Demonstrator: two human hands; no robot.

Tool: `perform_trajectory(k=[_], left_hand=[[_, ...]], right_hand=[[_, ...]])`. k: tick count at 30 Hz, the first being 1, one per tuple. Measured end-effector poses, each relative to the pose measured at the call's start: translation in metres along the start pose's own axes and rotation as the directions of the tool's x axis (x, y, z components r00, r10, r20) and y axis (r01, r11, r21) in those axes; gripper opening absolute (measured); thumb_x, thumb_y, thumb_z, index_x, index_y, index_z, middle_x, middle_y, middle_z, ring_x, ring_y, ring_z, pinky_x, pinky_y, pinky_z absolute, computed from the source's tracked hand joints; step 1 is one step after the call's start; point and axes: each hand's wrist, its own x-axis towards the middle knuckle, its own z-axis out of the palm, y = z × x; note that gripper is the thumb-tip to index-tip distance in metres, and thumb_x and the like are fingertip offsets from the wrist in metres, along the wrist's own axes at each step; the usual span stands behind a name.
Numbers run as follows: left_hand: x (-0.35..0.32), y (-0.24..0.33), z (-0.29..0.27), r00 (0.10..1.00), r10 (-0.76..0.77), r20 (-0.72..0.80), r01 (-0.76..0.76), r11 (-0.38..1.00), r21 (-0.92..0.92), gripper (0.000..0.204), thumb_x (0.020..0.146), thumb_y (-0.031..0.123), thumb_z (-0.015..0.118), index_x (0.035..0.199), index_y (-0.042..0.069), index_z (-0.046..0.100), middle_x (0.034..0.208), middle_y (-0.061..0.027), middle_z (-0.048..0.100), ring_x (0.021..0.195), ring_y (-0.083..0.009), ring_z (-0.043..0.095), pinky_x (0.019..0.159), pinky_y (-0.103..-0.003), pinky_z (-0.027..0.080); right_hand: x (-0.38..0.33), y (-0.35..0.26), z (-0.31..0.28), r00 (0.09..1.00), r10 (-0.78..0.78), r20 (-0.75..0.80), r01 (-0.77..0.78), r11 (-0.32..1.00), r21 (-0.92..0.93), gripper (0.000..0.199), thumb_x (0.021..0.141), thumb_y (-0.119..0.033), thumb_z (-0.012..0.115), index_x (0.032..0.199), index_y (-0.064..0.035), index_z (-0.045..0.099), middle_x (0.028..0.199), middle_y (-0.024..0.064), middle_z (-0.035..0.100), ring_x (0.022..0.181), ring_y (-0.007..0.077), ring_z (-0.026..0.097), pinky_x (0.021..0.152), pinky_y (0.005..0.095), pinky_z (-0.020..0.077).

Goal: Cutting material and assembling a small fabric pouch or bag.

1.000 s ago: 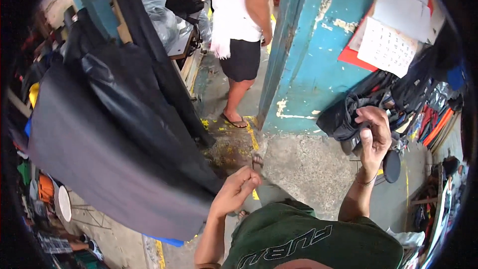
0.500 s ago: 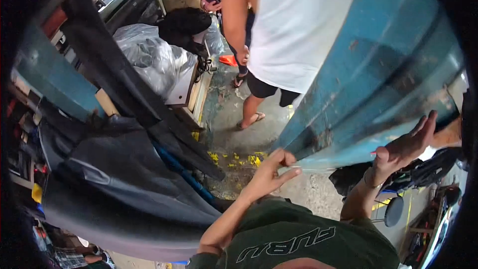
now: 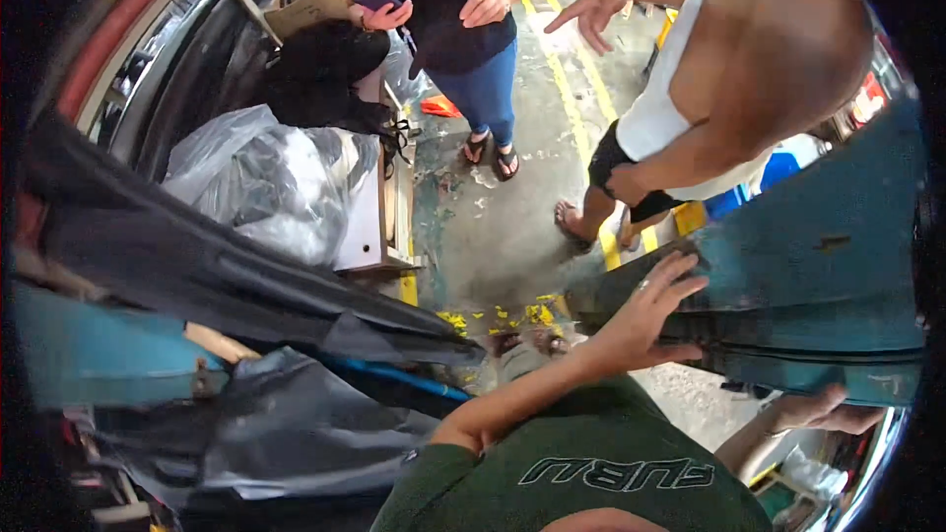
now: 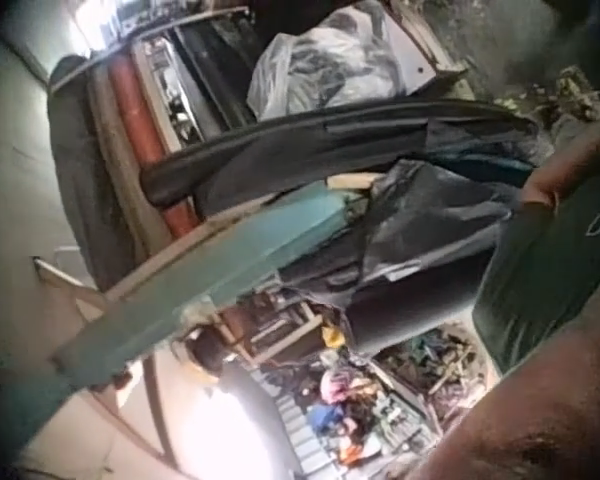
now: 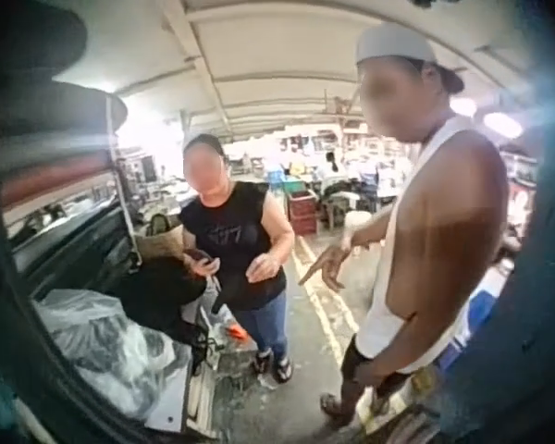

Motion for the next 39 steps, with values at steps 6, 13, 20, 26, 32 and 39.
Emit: perform_trajectory(k=[6, 13, 20, 26, 32, 39], left_hand=[[0.006, -0.083, -0.092, 0.750, -0.659, 0.052, 0.485, 0.495, -0.721, 0.071, 0.108, 0.056, 0.021, 0.126, 0.001, 0.062, 0.122, -0.0121, 0.068, 0.120, -0.0284, 0.060, 0.105, -0.044, 0.045], [0.030, -0.157, -0.256, 0.689, -0.715, -0.118, -0.041, 0.123, -0.992, 0.139, 0.061, 0.096, 0.057, 0.149, -0.007, 0.031, 0.154, -0.0228, 0.039, 0.137, -0.0433, 0.044, 0.113, -0.062, 0.035], [0.046, -0.163, -0.258, 0.630, -0.730, -0.265, -0.059, 0.295, -0.954, 0.019, 0.096, 0.027, 0.072, 0.108, 0.013, 0.070, 0.101, -0.0005, 0.075, 0.090, -0.0164, 0.069, 0.088, -0.037, 0.057], [0.036, -0.144, -0.214, 0.600, -0.626, -0.499, 0.024, 0.637, -0.770, 0.017, 0.085, 0.013, 0.083, 0.089, 0.014, 0.066, 0.090, 0.0049, 0.069, 0.078, -0.0064, 0.063, 0.068, -0.024, 0.052], [0.020, -0.147, -0.176, 0.564, -0.622, -0.543, 0.280, 0.763, -0.583, 0.021, 0.082, 0.007, 0.084, 0.085, 0.012, 0.064, 0.080, 0.0051, 0.065, 0.066, -0.0055, 0.058, 0.056, -0.024, 0.045], [0.017, -0.122, -0.159, 0.772, -0.598, -0.216, 0.126, 0.476, -0.870, 0.038, 0.088, 0.019, 0.069, 0.123, 0.007, 0.058, 0.118, -0.0034, 0.068, 0.097, -0.0157, 0.067, 0.083, -0.030, 0.052]], right_hand=[[-0.001, 0.000, -0.006, 0.999, -0.004, -0.035, -0.001, 0.991, -0.131, 0.098, 0.084, -0.054, 0.070, 0.151, 0.0003, 0.025, 0.149, 0.0246, 0.039, 0.128, 0.0350, 0.047, 0.105, 0.0541, 0.0430], [0.001, 0.001, -0.011, 0.996, -0.042, 0.073, 0.047, 0.996, -0.075, 0.090, 0.090, -0.050, 0.071, 0.152, -0.0045, 0.024, 0.153, 0.0204, 0.035, 0.132, 0.0320, 0.044, 0.109, 0.0516, 0.0424], [0.004, -0.005, -0.004, 0.997, -0.010, 0.079, 0.017, 0.997, -0.081, 0.088, 0.092, -0.048, 0.067, 0.154, -0.0073, 0.020, 0.156, 0.0211, 0.030, 0.134, 0.0332, 0.042, 0.110, 0.0538, 0.0402], [0.003, -0.015, 0.004, 0.998, 0.037, 0.058, -0.033, 0.997, -0.069, 0.090, 0.089, -0.044, 0.066, 0.155, -0.0025, 0.019, 0.154, 0.0223, 0.033, 0.133, 0.0331, 0.043, 0.111, 0.0511, 0.0387], [0.002, -0.023, 0.006, 0.992, -0.021, 0.122, 0.030, 0.997, -0.077, 0.083, 0.093, -0.032, 0.060, 0.157, -0.0030, 0.017, 0.156, 0.0254, 0.032, 0.135, 0.0351, 0.041, 0.115, 0.0514, 0.0332], [0.002, -0.016, 0.003, 0.972, -0.086, 0.218, 0.083, 0.996, 0.022, 0.082, 0.097, -0.033, 0.060, 0.158, -0.0078, 0.012, 0.159, 0.0235, 0.027, 0.136, 0.0358, 0.040, 0.113, 0.0529, 0.0363]])
